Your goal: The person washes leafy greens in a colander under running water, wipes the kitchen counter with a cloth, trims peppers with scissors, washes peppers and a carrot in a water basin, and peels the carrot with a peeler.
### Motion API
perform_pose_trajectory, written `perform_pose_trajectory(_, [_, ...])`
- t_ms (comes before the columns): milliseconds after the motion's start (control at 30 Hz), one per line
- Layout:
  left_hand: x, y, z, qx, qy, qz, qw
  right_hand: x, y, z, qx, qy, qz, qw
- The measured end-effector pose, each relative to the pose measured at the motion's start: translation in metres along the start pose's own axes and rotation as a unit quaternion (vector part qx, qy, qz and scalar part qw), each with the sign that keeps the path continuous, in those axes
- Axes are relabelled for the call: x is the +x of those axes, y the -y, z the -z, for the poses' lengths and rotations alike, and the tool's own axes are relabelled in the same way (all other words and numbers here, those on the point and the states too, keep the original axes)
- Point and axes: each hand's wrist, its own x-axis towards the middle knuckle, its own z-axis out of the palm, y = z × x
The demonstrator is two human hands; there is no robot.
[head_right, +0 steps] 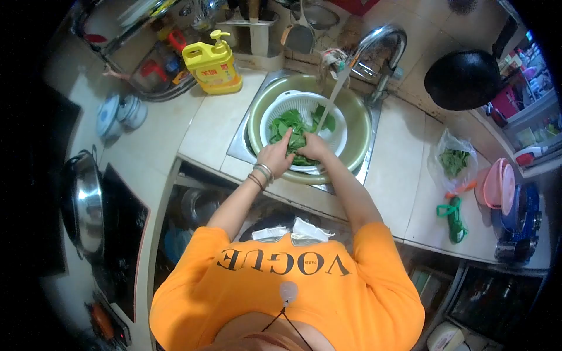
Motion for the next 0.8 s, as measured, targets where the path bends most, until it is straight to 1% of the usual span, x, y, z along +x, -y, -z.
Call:
perform_pose_trajectory(33, [0.002, 0.004, -0.003, 0.001, -0.004, 0.0, 1.0, 0.004, 0.001, 0.002, -0.001, -0.002, 0.003, 1.0])
perform_pose_trajectory(100, [0.002, 0.008, -0.011, -0.019, -0.083, -0.006, 0.996, 0.008, 0.001, 0.001, 0.178, -0.042, 0.003, 0.983])
perform_pose_trajectory(133, [0.001, 0.009, -0.013, -0.013, -0.101, -0.024, 0.994, 0.014, 0.0, 0.001, 0.197, -0.094, -0.056, 0.974])
perform_pose_trajectory(167, [0.0, 0.01, -0.014, -0.011, -0.103, -0.021, 0.994, 0.016, -0.004, 0.003, 0.126, -0.19, -0.072, 0.971])
perform_pose_trajectory(233, [0.001, 0.007, -0.009, -0.007, -0.033, 0.0, 0.999, 0.031, -0.027, 0.01, 0.047, -0.253, -0.019, 0.966])
perform_pose_trajectory(267, [0.003, 0.011, -0.015, -0.014, -0.043, -0.009, 0.999, 0.041, -0.033, 0.007, 0.047, -0.253, -0.013, 0.966])
perform_pose_trajectory(300, [-0.001, 0.0, 0.002, 0.015, -0.006, 0.009, 1.0, 0.046, -0.036, 0.003, -0.095, -0.281, 0.033, 0.954])
perform_pose_trajectory(333, [0.0, 0.001, 0.001, 0.011, -0.019, -0.01, 1.0, 0.055, -0.044, -0.005, -0.234, -0.303, 0.078, 0.92])
perform_pose_trajectory(367, [-0.001, 0.003, 0.0, 0.007, -0.031, -0.028, 0.999, 0.07, -0.054, -0.024, -0.058, -0.201, 0.075, 0.975])
perform_pose_trajectory(433, [0.001, 0.007, -0.005, -0.002, -0.047, -0.037, 0.998, 0.041, -0.009, -0.008, -0.043, -0.1, 0.056, 0.993])
perform_pose_trajectory(467, [0.002, 0.009, -0.008, -0.011, -0.063, -0.051, 0.997, 0.037, 0.004, -0.003, -0.042, -0.098, 0.056, 0.993])
perform_pose_trajectory(500, [0.002, 0.011, -0.012, -0.013, -0.059, -0.051, 0.997, 0.033, 0.012, 0.0, -0.011, -0.022, 0.025, 0.999])
perform_pose_trajectory(533, [0.002, 0.012, -0.015, -0.008, -0.086, -0.065, 0.994, 0.029, 0.015, 0.001, 0.02, 0.051, -0.006, 0.998])
perform_pose_trajectory(567, [0.005, 0.014, -0.017, -0.003, -0.117, -0.081, 0.99, 0.032, 0.007, -0.009, 0.01, 0.025, 0.005, 1.0])
perform_pose_trajectory(600, [0.006, 0.014, -0.019, -0.001, -0.111, -0.082, 0.99, 0.035, -0.007, -0.02, 0.038, 0.002, 0.026, 0.999])
perform_pose_trajectory(633, [0.005, 0.011, -0.013, -0.001, -0.055, -0.056, 0.997, 0.033, -0.015, -0.023, 0.066, -0.021, 0.048, 0.996])
perform_pose_trajectory(667, [0.005, 0.012, -0.015, 0.003, -0.069, -0.064, 0.996, 0.033, -0.024, -0.02, 0.063, -0.025, 0.046, 0.997])
perform_pose_trajectory(733, [0.004, 0.007, -0.01, 0.005, -0.086, -0.071, 0.994, 0.026, -0.03, -0.009, 0.001, -0.061, -0.052, 0.997])
perform_pose_trajectory(767, [0.004, 0.004, -0.007, 0.01, -0.037, -0.036, 0.999, 0.025, -0.033, -0.001, -0.001, -0.062, -0.051, 0.997])
perform_pose_trajectory(800, [0.002, 0.001, -0.003, 0.014, 0.013, -0.001, 1.0, 0.02, -0.033, 0.011, 0.023, -0.098, -0.095, 0.99])
